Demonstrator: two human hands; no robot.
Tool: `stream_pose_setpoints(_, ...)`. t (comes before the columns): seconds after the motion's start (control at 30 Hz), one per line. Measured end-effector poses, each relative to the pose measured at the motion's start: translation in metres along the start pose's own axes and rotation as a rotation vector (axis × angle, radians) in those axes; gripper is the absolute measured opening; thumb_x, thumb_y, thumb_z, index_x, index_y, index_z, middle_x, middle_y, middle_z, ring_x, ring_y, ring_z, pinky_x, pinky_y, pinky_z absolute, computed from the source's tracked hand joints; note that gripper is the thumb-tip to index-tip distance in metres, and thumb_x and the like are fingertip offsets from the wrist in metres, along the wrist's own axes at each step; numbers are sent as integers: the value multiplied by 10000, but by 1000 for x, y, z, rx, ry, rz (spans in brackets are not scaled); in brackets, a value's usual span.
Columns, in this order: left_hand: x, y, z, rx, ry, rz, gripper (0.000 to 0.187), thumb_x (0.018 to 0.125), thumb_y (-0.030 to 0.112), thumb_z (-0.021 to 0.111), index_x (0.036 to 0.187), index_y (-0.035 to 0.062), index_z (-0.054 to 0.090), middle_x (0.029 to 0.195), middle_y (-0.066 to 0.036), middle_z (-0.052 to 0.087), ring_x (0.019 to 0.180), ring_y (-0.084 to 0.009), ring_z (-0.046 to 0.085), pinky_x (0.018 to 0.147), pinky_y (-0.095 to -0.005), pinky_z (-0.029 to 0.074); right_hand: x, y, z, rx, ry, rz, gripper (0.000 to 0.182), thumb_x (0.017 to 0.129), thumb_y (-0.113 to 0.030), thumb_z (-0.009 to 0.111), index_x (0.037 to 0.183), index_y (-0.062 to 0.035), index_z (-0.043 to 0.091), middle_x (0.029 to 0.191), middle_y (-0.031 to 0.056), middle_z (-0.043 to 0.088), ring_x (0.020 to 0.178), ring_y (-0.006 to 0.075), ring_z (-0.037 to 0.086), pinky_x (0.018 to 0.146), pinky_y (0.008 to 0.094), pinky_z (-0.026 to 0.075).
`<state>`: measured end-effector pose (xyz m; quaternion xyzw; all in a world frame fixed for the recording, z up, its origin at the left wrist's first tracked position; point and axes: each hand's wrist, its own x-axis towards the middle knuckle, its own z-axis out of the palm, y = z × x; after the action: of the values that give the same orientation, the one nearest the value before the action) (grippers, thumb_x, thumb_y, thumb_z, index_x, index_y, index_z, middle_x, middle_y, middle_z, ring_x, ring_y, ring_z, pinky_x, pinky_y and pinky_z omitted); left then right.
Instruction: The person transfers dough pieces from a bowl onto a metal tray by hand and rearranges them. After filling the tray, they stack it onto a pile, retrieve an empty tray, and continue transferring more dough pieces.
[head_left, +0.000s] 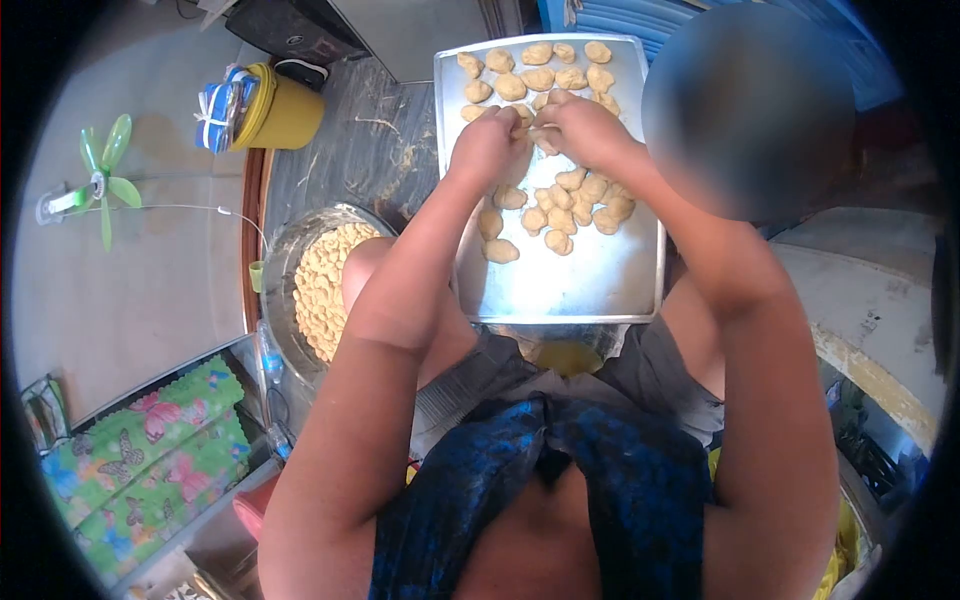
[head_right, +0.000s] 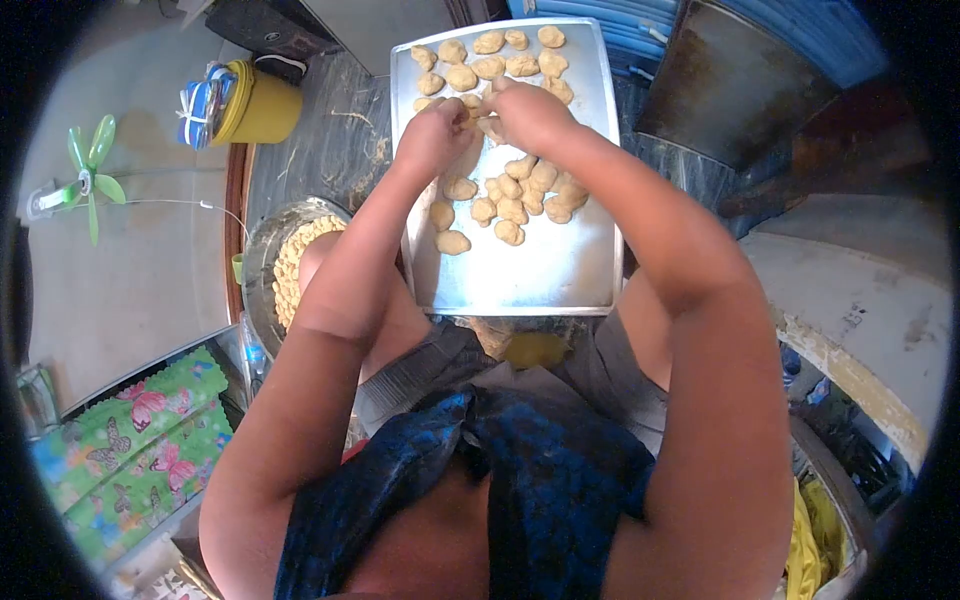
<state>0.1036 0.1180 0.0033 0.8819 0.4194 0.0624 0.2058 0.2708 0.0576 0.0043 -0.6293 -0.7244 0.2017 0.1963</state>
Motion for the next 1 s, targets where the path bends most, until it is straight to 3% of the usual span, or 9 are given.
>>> stream_pose_setpoints(0.07, -3, 5, -3, -28, 40, 70, 208, 748, 171, 627, 930, 73, 606, 952, -120, 588, 862, -321, 590, 745, -395, 480, -12, -12, -16, -7, -35, 53, 268, 749, -156, 642, 1008, -86, 624, 967, 120, 619, 901, 299, 590, 803, 396, 461)
stream_pose_setpoints(0.13, -5, 9, 0, -58, 81, 140, 202, 752, 175, 622, 931, 81, 610, 974, -112, 587, 874, -314, 589, 750, -391, 483, -24, -13, -24, 40, -401, 75, 276, 734, -179, 648, 996, -94, 628, 997, 117, 618, 918, 304, 588, 808, 393, 460)
stream_pose_setpoints(0.2, -7, 10, 5, -71, 101, 378, 201, 751, 167, 616, 940, 97, 619, 1003, -90, 587, 897, -298, 587, 761, -383, 490, -27, 4, -8, -85, -485, -25, 309, 717, -210, 658, 998, -88, 624, 972, 138, 619, 918, 308, 589, 806, 385, 460)
stream_pose_setpoints(0.33, -3, 8, 18, 8, 65, 319, 278, 744, 154, 629, 1018, 116, 610, 1017, -75, 590, 952, -284, 572, 801, -373, 483, -25, 13, -18, 23, -347, 33, 255, 725, -178, 672, 947, -64, 621, 885, 155, 633, 890, 302, 602, 776, 381, 464)
stream_pose_setpoints(0.4, -1, 10, 20, 11, 135, 315, 191, 738, 138, 599, 924, 113, 634, 1008, -71, 587, 924, -278, 581, 765, -381, 494, -26, 19, -23, 103, -75, 248, 196, 747, -160, 665, 910, -59, 622, 863, 154, 634, 860, 299, 605, 760, 367, 466)
stream_pose_setpoints(0.53, 2, 11, 20, 6, 158, 300, 186, 725, 126, 594, 906, 110, 636, 1006, -71, 586, 925, -274, 574, 761, -384, 494, -31, 36, -5, 93, 164, 65, 199, 767, -165, 666, 922, -56, 604, 891, 150, 610, 836, 310, 600, 750, 369, 470)
stream_pose_setpoints(0.63, 2, 11, 19, 19, 114, 275, 300, 725, 141, 620, 1023, 108, 630, 1081, -78, 571, 979, -292, 551, 821, -383, 469, -33, 37, 10, 35, 243, 40, 214, 759, -176, 676, 925, -60, 606, 916, 143, 593, 835, 323, 595, 746, 376, 471)
stream_pose_setpoints(0.83, 2, 19, 25, 108, 130, 345, 410, 731, 136, 565, 1139, 128, 608, 1076, -88, 551, 1039, -275, 485, 886, -373, 380, -29, 33, -32, -46, 72, 273, 215, 807, -150, 587, 1019, -114, 595, 1011, 113, 573, 918, 326, 575, 806, 403, 466)
stream_pose_setpoints(1.0, 4, 23, 26, 95, 99, 320, 426, 734, 136, 554, 1158, 140, 601, 1067, -79, 542, 1051, -267, 466, 906, -380, 345, -35, 56, -30, -97, 103, 236, 270, 811, -144, 574, 1079, -167, 599, 1070, 98, 554, 932, 319, 576, 809, 407, 468)
